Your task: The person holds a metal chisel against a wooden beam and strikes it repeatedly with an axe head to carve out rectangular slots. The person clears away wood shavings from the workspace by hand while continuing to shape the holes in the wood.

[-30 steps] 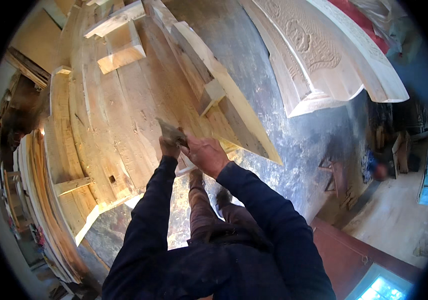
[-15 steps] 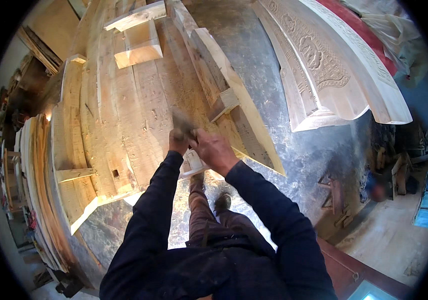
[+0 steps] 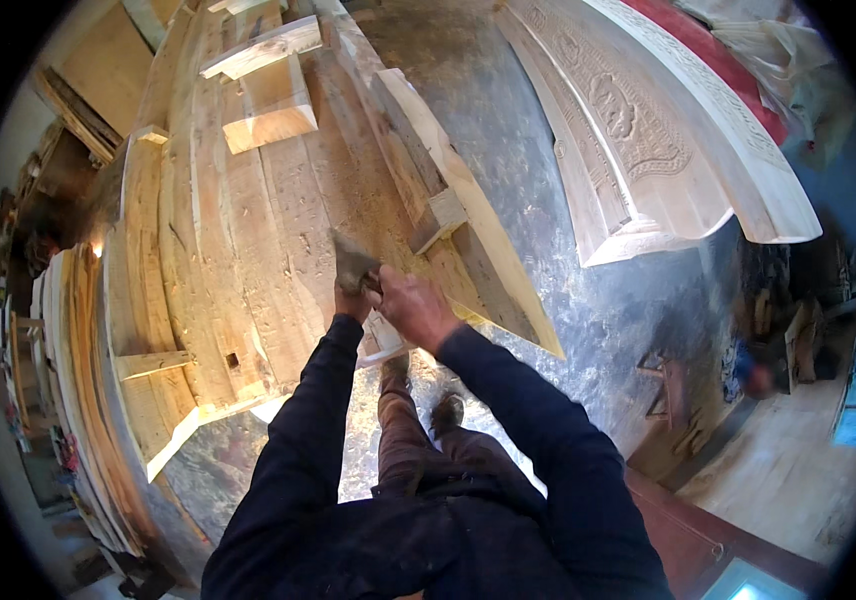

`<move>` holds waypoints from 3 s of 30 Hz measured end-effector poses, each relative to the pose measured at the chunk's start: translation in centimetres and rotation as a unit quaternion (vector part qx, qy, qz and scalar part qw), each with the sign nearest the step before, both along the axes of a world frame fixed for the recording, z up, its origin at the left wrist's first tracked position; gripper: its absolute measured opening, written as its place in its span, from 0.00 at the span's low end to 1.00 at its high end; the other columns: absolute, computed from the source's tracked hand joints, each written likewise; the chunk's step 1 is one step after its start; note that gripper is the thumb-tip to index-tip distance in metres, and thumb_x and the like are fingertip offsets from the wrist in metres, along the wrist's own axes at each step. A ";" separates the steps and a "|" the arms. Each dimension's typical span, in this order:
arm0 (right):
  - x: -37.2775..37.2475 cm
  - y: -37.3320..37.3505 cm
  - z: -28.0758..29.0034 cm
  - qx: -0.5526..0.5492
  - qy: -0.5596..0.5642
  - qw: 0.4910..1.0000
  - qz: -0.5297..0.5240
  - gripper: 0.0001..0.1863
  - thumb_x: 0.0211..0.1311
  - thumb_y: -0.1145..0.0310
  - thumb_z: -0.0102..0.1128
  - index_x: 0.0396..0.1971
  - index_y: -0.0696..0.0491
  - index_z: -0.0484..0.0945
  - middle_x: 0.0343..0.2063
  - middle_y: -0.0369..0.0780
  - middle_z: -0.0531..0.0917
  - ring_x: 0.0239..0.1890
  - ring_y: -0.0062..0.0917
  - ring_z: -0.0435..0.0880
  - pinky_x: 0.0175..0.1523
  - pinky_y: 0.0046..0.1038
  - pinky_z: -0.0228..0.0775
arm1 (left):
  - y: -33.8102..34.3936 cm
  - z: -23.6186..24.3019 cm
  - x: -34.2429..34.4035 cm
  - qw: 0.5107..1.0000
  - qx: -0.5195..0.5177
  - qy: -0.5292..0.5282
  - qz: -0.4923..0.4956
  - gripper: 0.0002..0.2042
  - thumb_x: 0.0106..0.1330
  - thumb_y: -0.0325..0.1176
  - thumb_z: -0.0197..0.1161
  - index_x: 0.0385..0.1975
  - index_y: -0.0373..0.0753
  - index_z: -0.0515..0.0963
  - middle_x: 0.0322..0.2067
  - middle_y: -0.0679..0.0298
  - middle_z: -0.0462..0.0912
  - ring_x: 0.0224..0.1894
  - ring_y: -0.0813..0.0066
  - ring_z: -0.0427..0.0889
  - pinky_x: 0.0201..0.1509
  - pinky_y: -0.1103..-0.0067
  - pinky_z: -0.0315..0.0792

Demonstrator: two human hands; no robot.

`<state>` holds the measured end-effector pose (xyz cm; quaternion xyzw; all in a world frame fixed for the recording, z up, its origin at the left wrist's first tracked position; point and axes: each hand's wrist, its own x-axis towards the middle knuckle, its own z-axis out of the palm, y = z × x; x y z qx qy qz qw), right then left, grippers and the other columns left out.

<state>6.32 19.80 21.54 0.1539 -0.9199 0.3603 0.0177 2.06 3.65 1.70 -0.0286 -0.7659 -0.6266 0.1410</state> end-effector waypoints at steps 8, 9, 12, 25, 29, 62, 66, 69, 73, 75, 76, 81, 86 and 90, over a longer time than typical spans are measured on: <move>-1.1 -1.4 12.5 -0.223 0.065 0.972 -0.030 0.17 0.68 0.57 0.60 0.40 0.58 0.78 0.26 0.54 0.82 0.31 0.50 0.84 0.32 0.43 0.72 | -0.1 2.0 0.2 0.998 0.030 -0.045 -0.045 0.05 0.67 0.28 0.62 0.29 0.35 0.77 0.23 0.66 0.78 0.28 0.79 0.77 0.36 0.78 0.74; -1.2 -1.7 13.4 -0.283 0.095 0.953 -0.043 0.17 0.68 0.57 0.60 0.40 0.58 0.78 0.26 0.53 0.82 0.31 0.50 0.84 0.32 0.43 0.72 | 0.4 2.7 0.2 0.993 0.092 -0.047 -0.055 0.05 0.67 0.28 0.62 0.29 0.35 0.76 0.23 0.66 0.78 0.28 0.79 0.77 0.36 0.78 0.73; 0.3 -2.2 5.8 -0.221 0.100 0.970 -0.024 0.17 0.69 0.56 0.60 0.40 0.57 0.79 0.27 0.52 0.83 0.31 0.50 0.84 0.33 0.43 0.73 | -1.5 -0.8 -1.9 0.990 0.117 -0.039 -0.062 0.02 0.65 0.24 0.59 0.33 0.35 0.79 0.26 0.63 0.82 0.31 0.72 0.82 0.38 0.76 0.75; 0.5 -0.8 1.1 -0.094 0.025 0.995 -0.016 0.16 0.68 0.56 0.60 0.38 0.56 0.78 0.27 0.52 0.82 0.33 0.50 0.83 0.37 0.47 0.73 | -1.3 -0.7 -0.2 0.994 -0.075 -0.048 -0.060 0.07 0.61 0.25 0.64 0.38 0.36 0.82 0.34 0.61 0.86 0.39 0.71 0.85 0.43 0.74 0.78; 1.3 0.2 0.9 0.031 -0.062 0.997 0.017 0.17 0.68 0.55 0.59 0.40 0.55 0.76 0.29 0.52 0.83 0.36 0.52 0.83 0.40 0.49 0.73 | -2.0 -2.5 -0.5 0.987 0.060 -0.110 -0.098 0.10 0.60 0.22 0.64 0.41 0.36 0.81 0.34 0.65 0.85 0.40 0.73 0.85 0.44 0.74 0.79; 32.3 15.1 -13.2 0.114 -0.409 0.870 -0.252 0.25 0.71 0.51 0.53 0.29 0.61 0.79 0.26 0.55 0.83 0.34 0.56 0.83 0.39 0.50 0.74 | 0.7 2.7 0.2 0.987 -0.014 -0.133 0.088 0.15 0.64 0.31 0.65 0.15 0.35 0.73 0.14 0.68 0.74 0.21 0.82 0.72 0.28 0.77 0.67; 32.2 14.6 -11.6 0.086 -0.477 0.824 -0.294 0.26 0.71 0.47 0.51 0.33 0.60 0.80 0.32 0.57 0.84 0.38 0.56 0.83 0.44 0.51 0.73 | 1.2 3.7 -1.8 0.985 0.023 -0.140 0.099 0.17 0.64 0.30 0.66 0.14 0.35 0.71 0.12 0.68 0.71 0.19 0.82 0.67 0.26 0.75 0.65; 34.4 15.5 -14.1 0.123 -0.437 0.861 -0.230 0.26 0.70 0.48 0.52 0.33 0.60 0.80 0.32 0.58 0.84 0.38 0.57 0.82 0.44 0.52 0.73 | 2.7 3.3 3.0 0.990 -0.028 -0.077 0.116 0.19 0.66 0.28 0.62 0.12 0.39 0.65 0.14 0.73 0.67 0.21 0.86 0.64 0.24 0.80 0.57; 34.7 15.2 -14.5 0.075 -0.377 0.883 -0.269 0.26 0.70 0.48 0.52 0.29 0.60 0.79 0.19 0.49 0.82 0.22 0.41 0.84 0.31 0.42 0.75 | 3.2 6.7 -1.6 0.977 0.028 -0.149 0.149 0.20 0.65 0.29 0.64 0.12 0.39 0.65 0.14 0.74 0.67 0.20 0.85 0.64 0.24 0.79 0.59; 34.1 15.5 -13.3 0.033 -0.478 0.812 -0.334 0.28 0.70 0.47 0.52 0.27 0.60 0.78 0.12 0.45 0.78 0.12 0.34 0.80 0.23 0.38 0.73 | 2.2 3.5 -4.8 0.974 0.062 -0.156 0.154 0.20 0.65 0.28 0.66 0.11 0.40 0.65 0.14 0.74 0.67 0.20 0.85 0.65 0.24 0.79 0.60; 34.3 15.2 -13.3 0.020 -0.491 0.800 -0.344 0.28 0.70 0.47 0.53 0.27 0.60 0.77 0.12 0.44 0.78 0.12 0.33 0.79 0.22 0.37 0.72 | 1.8 2.6 -4.7 0.973 0.080 -0.163 0.144 0.20 0.64 0.28 0.67 0.11 0.40 0.65 0.14 0.74 0.67 0.20 0.85 0.64 0.24 0.79 0.60; 34.4 15.7 -13.6 -0.003 -0.494 0.799 -0.342 0.28 0.71 0.48 0.51 0.25 0.60 0.76 0.12 0.42 0.78 0.12 0.30 0.79 0.21 0.34 0.72 | 2.9 3.6 0.7 0.991 0.062 -0.051 0.108 0.22 0.65 0.31 0.68 0.12 0.39 0.64 0.15 0.75 0.62 0.21 0.84 0.59 0.25 0.77 0.56; 38.2 15.2 -15.6 0.024 -0.417 0.861 -0.289 0.32 0.72 0.42 0.44 0.25 0.60 0.77 0.13 0.44 0.79 0.16 0.36 0.82 0.27 0.37 0.75 | 1.4 2.6 -3.3 0.972 0.061 -0.156 0.163 0.21 0.64 0.31 0.69 0.12 0.40 0.64 0.15 0.74 0.62 0.21 0.84 0.61 0.25 0.77 0.57; 38.0 15.2 -16.3 0.084 -0.451 0.823 -0.336 0.31 0.69 0.44 0.48 0.27 0.60 0.79 0.19 0.51 0.83 0.25 0.44 0.85 0.36 0.43 0.77 | 1.1 0.6 -2.2 0.985 0.018 -0.123 0.119 0.21 0.65 0.34 0.67 0.12 0.41 0.65 0.13 0.72 0.65 0.18 0.80 0.64 0.23 0.77 0.60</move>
